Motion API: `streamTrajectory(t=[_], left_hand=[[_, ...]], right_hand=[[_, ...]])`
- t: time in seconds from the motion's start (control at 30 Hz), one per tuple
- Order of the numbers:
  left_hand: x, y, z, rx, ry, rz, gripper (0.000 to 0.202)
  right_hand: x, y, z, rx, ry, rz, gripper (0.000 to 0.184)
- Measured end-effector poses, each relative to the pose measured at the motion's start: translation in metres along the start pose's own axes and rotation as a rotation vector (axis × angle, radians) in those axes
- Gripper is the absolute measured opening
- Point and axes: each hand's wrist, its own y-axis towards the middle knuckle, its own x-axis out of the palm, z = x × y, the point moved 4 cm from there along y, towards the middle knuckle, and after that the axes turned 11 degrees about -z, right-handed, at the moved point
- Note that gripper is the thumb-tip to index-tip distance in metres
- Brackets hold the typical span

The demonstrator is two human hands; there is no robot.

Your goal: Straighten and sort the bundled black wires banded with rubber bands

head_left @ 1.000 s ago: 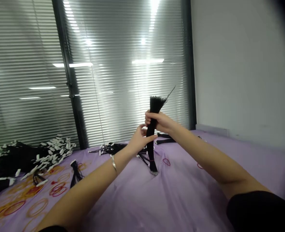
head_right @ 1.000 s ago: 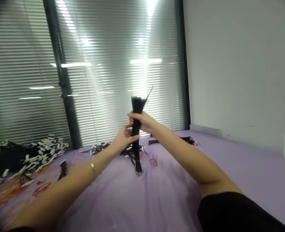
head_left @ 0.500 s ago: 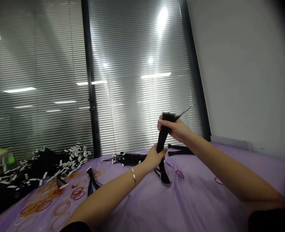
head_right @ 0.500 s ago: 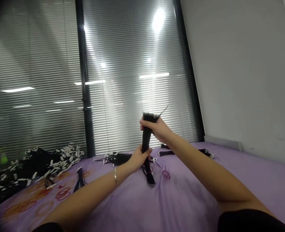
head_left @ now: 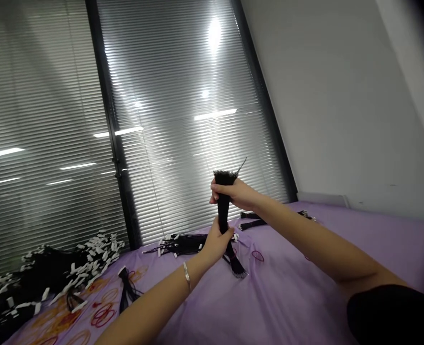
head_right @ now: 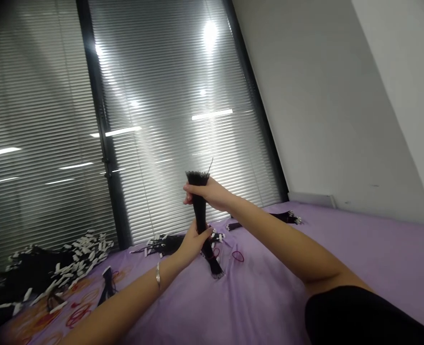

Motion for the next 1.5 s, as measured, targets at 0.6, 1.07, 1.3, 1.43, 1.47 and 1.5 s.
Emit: streamTrajectory(t=[0.6, 1.07, 1.3, 1.43, 1.47, 1.5], left_hand=[[-0.003, 0.004, -0.007, -0.041, -0.135, 0.021, 0.031], [-0.006, 0.004, -0.009, -0.076, -0.154, 0.040, 0.030], [-0.008, 0.004, -0.009, -0.078, -0.160, 0.065, 0.030], [-0.008, 0.005, -0.009, -0.076, -0.157, 0.062, 0.029], [-0.008, 0.005, -0.009, -0.077, -0.159, 0.059, 0.029], [-0.009, 0.005, -0.009, -0.076, -0.162, 0.056, 0.030]], right_hand=[[-0.055, -0.033, -0.077, -0.743, -0.516, 0.201, 0.034], [-0.053, -0.042, -0.079, -0.347, -0.566, -0.233, 0.042], [-0.038, -0.049, -0.092, -0.304, -0.791, -0.088, 0.012], [-0.040, -0.045, -0.091, -0.287, -0.870, -0.088, 0.012], [-0.041, -0.044, -0.089, -0.284, -0.890, -0.092, 0.011], [-0.043, -0.043, -0.088, -0.282, -0.906, -0.094, 0.011]])
